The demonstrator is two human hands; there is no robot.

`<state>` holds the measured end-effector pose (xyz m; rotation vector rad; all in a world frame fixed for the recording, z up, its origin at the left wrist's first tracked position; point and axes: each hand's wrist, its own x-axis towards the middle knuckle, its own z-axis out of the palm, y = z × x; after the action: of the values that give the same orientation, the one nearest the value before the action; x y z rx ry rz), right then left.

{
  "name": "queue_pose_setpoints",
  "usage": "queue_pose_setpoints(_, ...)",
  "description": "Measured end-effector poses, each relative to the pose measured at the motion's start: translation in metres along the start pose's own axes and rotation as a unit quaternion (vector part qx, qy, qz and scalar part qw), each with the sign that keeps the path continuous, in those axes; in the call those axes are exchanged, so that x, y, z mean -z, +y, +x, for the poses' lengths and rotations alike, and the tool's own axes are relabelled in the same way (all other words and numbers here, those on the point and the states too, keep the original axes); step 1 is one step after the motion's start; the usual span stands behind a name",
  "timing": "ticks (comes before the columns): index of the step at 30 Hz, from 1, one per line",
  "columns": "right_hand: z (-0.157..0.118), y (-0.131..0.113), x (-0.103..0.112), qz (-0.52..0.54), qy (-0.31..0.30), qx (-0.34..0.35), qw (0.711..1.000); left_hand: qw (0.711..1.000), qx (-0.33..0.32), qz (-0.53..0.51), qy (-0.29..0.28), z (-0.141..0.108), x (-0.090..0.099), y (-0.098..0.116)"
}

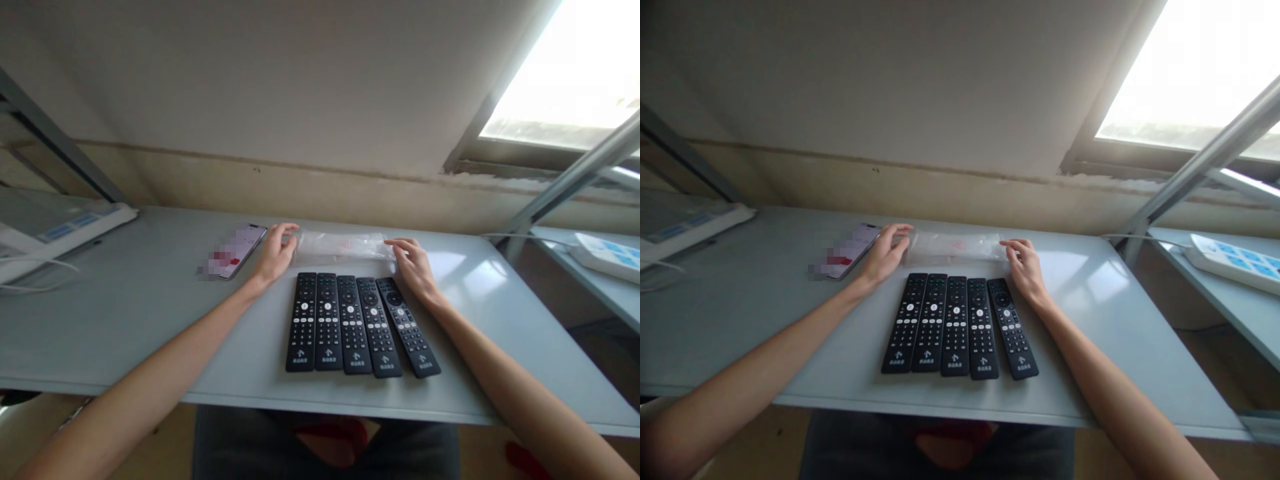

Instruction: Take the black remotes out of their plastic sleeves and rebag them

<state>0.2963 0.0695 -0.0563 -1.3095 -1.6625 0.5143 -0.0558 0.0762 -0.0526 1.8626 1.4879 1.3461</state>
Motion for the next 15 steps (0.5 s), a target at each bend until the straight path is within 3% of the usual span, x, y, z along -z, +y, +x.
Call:
queue_pose_setpoints(6, 0.0, -0.004, -0.001, -0.027, -0.002, -0.003, 1.0, 0.997, -0.06, 0.043, 0.005, -0.003, -0.003, 0.008)
queue_pose_setpoints(9, -0.001, -0.004, 0.0, -0.022, 0.004, -0.008, 1.0, 0.988, -0.117, 0.067, 0.07, 0.0, -0.002, 0.019)
queue_pose_setpoints(12, -0.002, -0.021, 0.004, -0.019, 0.069, 0.005, 0.997, 0.964, -0.213, 0.077, 0.139, -0.007, 0.007, 0.05)
queue_pose_setpoints(15, -0.012, -0.069, 0.017, 0.014, 0.175, 0.091, 0.98, 0.928, -0.33, 0.063, 0.158, -0.042, 0.026, 0.096)
